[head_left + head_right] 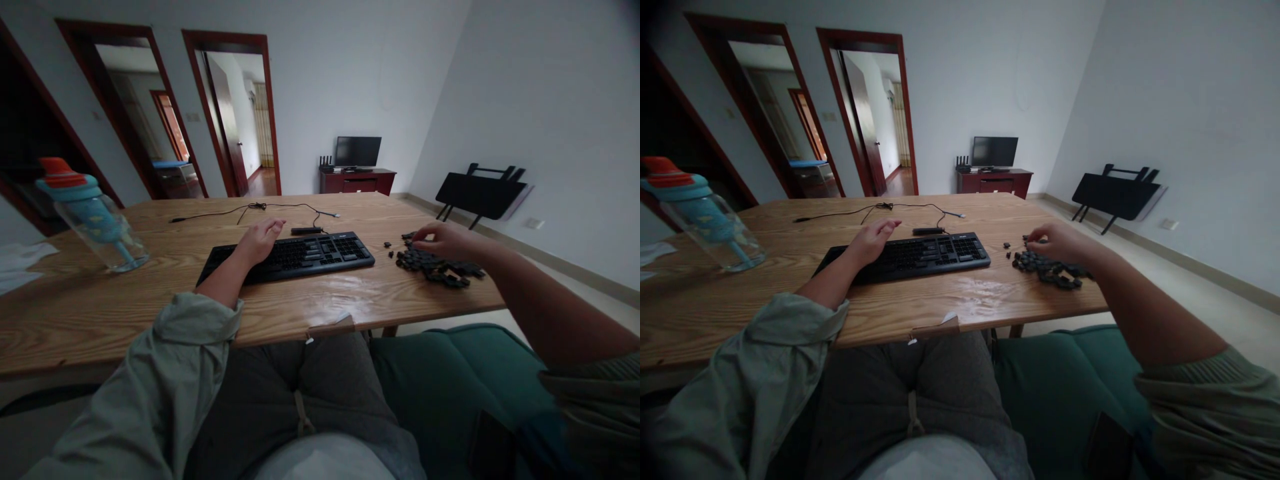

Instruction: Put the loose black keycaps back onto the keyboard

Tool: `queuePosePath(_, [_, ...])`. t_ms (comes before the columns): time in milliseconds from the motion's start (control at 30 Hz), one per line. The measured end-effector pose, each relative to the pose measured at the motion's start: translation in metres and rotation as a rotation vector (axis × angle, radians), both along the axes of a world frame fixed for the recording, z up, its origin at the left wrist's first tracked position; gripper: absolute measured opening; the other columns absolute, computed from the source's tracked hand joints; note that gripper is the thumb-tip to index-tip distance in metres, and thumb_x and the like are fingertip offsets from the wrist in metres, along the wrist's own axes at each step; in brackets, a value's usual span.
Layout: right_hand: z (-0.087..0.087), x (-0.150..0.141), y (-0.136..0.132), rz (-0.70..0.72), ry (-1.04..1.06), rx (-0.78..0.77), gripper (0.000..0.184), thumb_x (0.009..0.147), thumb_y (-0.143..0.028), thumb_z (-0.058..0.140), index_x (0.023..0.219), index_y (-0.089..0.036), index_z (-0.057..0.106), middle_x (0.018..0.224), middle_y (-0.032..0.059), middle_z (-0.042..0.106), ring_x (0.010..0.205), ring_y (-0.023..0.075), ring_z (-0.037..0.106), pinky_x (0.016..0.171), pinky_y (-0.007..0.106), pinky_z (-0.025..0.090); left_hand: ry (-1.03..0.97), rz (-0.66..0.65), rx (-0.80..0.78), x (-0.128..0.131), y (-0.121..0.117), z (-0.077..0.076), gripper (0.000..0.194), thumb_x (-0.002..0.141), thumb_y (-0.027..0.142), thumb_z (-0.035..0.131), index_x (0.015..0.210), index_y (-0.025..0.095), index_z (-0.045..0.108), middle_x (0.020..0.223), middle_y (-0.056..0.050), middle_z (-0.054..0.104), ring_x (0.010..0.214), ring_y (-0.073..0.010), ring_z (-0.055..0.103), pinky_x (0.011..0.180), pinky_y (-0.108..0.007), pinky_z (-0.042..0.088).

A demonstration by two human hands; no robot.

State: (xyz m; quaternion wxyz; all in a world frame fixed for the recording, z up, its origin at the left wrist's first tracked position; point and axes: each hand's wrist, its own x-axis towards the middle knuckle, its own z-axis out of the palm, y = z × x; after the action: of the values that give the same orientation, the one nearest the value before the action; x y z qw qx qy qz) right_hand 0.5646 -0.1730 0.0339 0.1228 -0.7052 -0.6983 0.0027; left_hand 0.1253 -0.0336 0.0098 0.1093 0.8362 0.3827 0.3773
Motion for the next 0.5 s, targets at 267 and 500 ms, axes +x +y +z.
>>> queuePosePath(267, [0.011,0.059,-0.052,-0.199,0.163,-0.174,0.041,0.090,-0.048,0.056,0.112,-0.019,0.074,0.112,0.0129,0.074,0.092,0.0248,0.068,0.080,0.035,0.052,-0.061,-0.013,-0.069,0.000,0.003,-0.003,0.051,0.097,0.052,0.040,0.122,0.018,0.068,0.121,-0.009,0.072,0.114,-0.0267,0.065,0.104,-0.042,0.048])
queuePosePath(500, [-0.015,0.058,-0.104,-0.176,0.179,-0.227,0.045,0.083,-0.055,0.060,0.110,-0.024,0.077,0.104,0.0147,0.075,0.082,0.0280,0.068,0.072,0.039,0.054,-0.099,-0.013,-0.049,0.000,0.008,-0.006,0.050,0.096,0.050,0.042,0.120,0.016,0.068,0.116,-0.010,0.073,0.109,-0.0245,0.067,0.100,-0.039,0.050])
